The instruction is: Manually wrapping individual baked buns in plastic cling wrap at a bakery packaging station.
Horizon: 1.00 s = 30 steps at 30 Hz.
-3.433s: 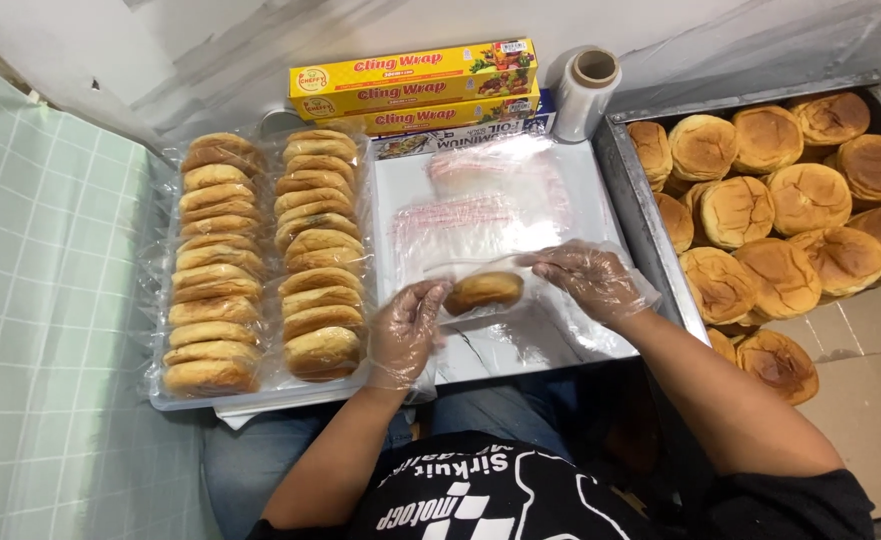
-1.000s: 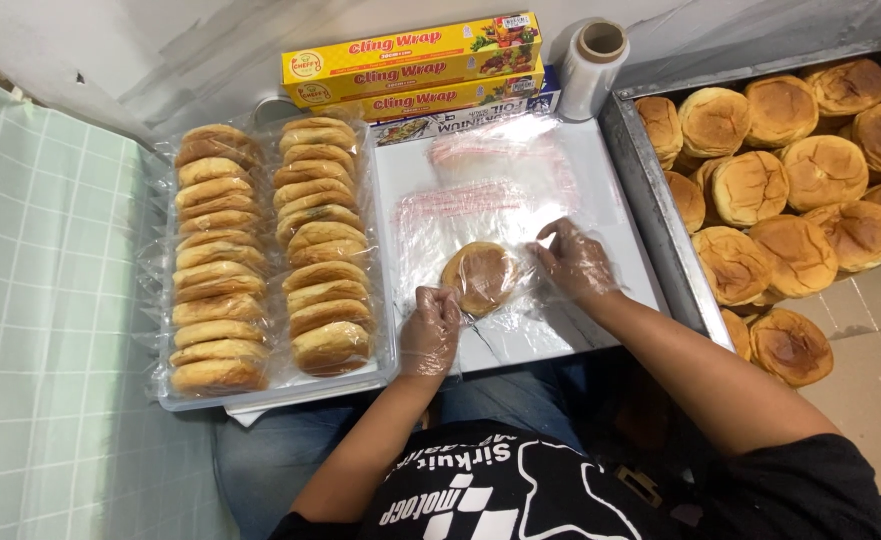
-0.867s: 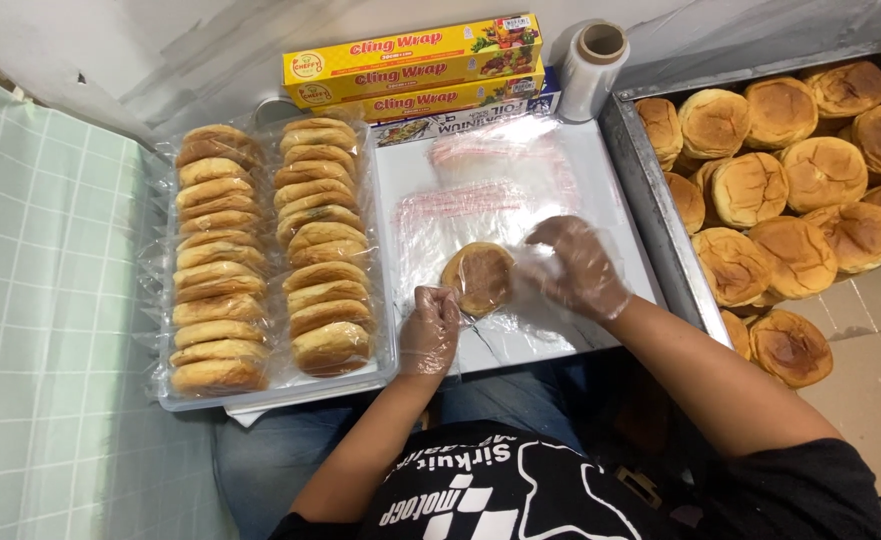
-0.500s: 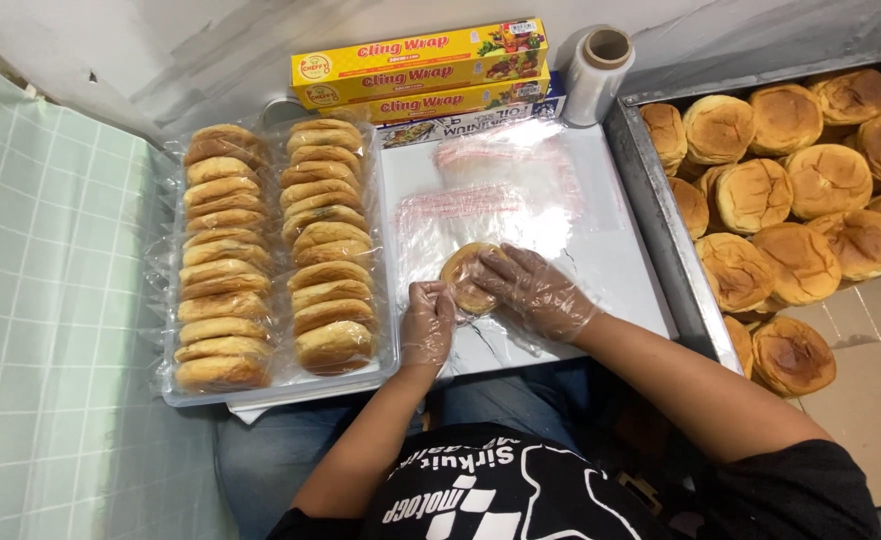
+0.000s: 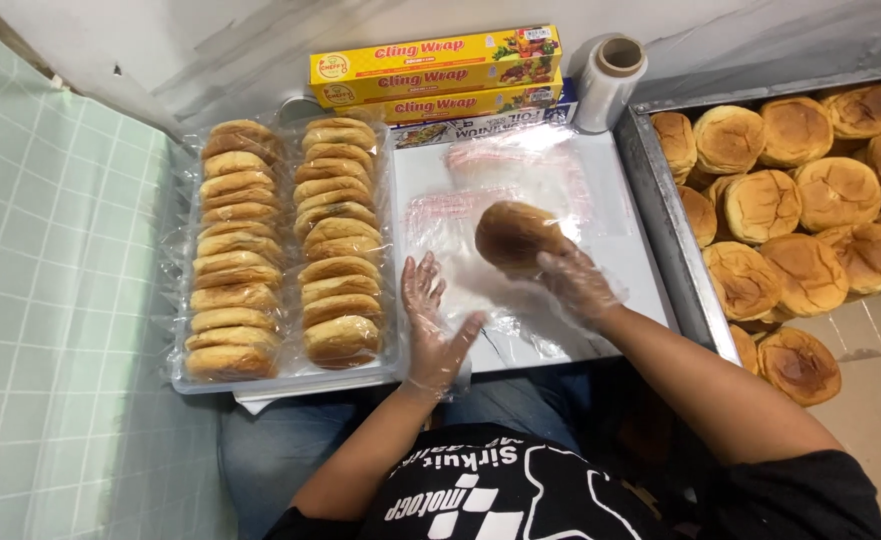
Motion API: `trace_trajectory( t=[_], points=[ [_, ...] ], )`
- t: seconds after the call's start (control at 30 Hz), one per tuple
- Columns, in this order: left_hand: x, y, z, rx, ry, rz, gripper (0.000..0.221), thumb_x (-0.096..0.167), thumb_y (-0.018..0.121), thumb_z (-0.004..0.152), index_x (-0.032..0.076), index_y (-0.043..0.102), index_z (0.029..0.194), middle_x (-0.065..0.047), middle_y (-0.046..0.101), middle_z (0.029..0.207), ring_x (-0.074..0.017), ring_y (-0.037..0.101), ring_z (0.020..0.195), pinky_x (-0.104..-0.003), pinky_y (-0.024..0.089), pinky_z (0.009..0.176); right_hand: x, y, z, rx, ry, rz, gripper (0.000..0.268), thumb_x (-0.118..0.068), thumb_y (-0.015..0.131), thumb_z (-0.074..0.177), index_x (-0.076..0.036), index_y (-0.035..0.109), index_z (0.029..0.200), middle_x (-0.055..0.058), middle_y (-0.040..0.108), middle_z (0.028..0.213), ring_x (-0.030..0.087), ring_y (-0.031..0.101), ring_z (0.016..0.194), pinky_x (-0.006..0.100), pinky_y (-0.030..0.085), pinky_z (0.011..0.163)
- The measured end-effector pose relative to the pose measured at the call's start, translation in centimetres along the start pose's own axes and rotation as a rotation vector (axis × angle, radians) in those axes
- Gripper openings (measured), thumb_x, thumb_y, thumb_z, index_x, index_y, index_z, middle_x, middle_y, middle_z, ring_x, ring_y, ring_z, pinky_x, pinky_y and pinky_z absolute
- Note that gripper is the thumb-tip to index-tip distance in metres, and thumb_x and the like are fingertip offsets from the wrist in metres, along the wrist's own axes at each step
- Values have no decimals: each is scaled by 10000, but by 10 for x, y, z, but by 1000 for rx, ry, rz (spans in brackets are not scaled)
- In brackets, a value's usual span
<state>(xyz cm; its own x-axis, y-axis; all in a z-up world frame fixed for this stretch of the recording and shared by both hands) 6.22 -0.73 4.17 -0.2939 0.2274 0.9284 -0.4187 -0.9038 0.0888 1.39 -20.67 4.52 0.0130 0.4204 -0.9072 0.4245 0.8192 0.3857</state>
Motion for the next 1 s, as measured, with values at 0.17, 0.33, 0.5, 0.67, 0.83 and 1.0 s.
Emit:
trace_trajectory(
  t=[0.17,0.33,0.5,0.67,0.83,1.0],
  points=[
    [4,6,-6,-213,-125,-240,1321,193,934,679,129,31,1641,-191,235,1650,-323,243,1504,-468,226,1232,0,17,-25,-229,191,-131,635,-232,664,872,-113,516,1477,212,610,1397,384,607,1242,541,489,1044],
    [27,31,-21,-353,-418,-443,584,-1,867,738,8,677,1290,-221,727,1193,-287,700,1095,-440,588,957,110,-34,-36,-489,350,136,475,-184,599,881,81,561,1273,343,709,1079,441,745,932,594,593,857],
    [28,17,-31,-67,-687,-617,310,7,807,780,-26,737,1080,-188,776,957,-259,765,879,-399,642,796,25,21,-59,-673,270,-805,653,-552,558,955,71,752,934,236,748,816,351,739,819,438,605,755],
    [0,6,-39,-175,-719,-543,331,-44,824,745,-96,735,1060,-264,754,920,-336,754,840,-456,634,772,7,-12,-16,-411,-155,-702,455,-353,769,875,1,712,1155,210,685,1230,351,600,1239,478,478,1054],
    [15,11,-36,-307,-758,-439,284,3,852,735,-88,757,986,-232,763,845,-289,756,781,-392,625,738,-30,18,-32,-557,-294,-483,585,-377,776,840,-10,650,1277,198,545,1371,329,486,1330,484,416,1091],
    [14,19,-40,-363,-805,-411,335,13,870,718,-90,749,1012,-211,766,879,-263,743,820,-384,621,778,-18,13,-33,-594,-256,-548,215,-219,809,835,-23,776,916,208,624,1282,365,527,1304,507,393,1099]
  ],
)
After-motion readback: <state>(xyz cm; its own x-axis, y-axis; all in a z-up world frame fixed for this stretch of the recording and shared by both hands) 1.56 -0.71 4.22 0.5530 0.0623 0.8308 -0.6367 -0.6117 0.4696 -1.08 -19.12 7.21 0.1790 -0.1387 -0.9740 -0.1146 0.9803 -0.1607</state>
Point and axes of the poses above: each hand's wrist, its own z-axis towards the middle knuckle, its own y-axis out of the palm, x = y × z, the point moved 8 cm from there along z, towards the middle knuckle
